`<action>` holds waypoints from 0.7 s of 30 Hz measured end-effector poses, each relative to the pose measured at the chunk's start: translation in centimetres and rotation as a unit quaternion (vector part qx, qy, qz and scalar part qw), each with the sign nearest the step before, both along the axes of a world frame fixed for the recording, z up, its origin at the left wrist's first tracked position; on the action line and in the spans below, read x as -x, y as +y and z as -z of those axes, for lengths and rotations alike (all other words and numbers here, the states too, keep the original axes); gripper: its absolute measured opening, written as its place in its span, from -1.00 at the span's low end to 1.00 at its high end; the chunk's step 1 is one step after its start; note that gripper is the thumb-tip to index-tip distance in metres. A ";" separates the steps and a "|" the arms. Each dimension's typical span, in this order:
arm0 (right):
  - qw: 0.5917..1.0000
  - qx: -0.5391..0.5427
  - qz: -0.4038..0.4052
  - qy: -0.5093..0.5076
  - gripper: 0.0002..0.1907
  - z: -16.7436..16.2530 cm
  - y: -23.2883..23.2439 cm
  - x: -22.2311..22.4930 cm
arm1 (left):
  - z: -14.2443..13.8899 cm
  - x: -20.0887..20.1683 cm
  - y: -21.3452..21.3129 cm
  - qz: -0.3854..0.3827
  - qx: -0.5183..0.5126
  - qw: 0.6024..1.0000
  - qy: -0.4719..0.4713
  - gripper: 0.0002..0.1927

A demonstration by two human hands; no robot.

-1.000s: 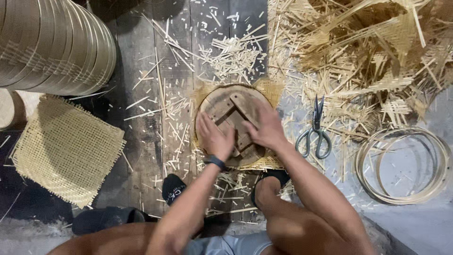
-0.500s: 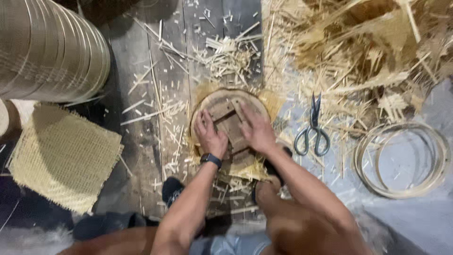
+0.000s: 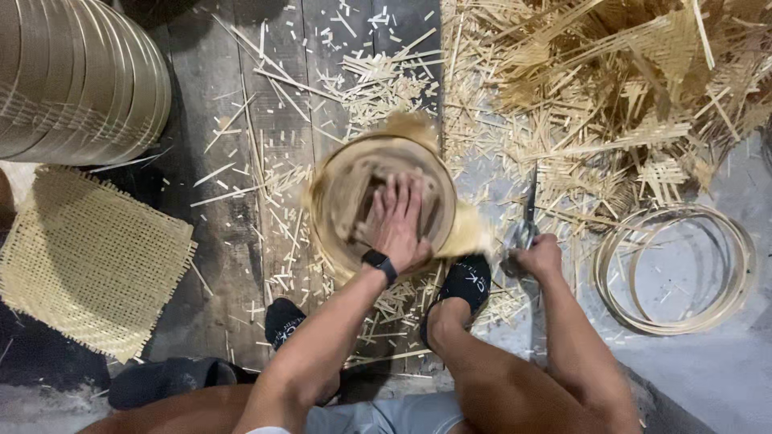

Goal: The person sits on the floor of a bamboo workshop assembling round steamer lids. They place a square woven bamboo mat over a round bamboo frame, press it with a wooden form, tuck and trim the excess mat around the rim with scissors, and set finished lids onto a stack.

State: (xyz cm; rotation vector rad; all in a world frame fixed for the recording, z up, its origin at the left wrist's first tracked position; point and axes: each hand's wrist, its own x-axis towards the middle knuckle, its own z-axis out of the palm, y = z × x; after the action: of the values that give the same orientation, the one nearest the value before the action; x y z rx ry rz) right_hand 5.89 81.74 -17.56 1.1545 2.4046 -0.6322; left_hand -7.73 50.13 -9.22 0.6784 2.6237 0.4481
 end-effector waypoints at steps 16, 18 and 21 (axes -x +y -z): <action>0.970 0.041 -0.218 0.102 -0.42 -8.1 -8.1 6.6 | -0.3 -0.1 0.7 -0.087 -0.026 0.994 -0.066 0.03; 0.983 0.013 -0.181 0.010 -0.42 -7.8 -8.2 6.8 | 0.0 -0.2 0.7 -0.086 -0.038 0.994 -0.059 0.01; 0.970 -0.021 -0.237 0.040 -0.52 -7.2 -7.8 7.3 | 0.7 -0.3 0.8 -0.075 -0.012 0.994 -0.084 0.03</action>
State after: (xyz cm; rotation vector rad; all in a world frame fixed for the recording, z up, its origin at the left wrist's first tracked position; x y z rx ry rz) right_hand -1.38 73.97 -10.38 0.5345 2.6351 -0.4762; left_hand -7.43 50.97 -9.97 0.4312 2.5225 0.5562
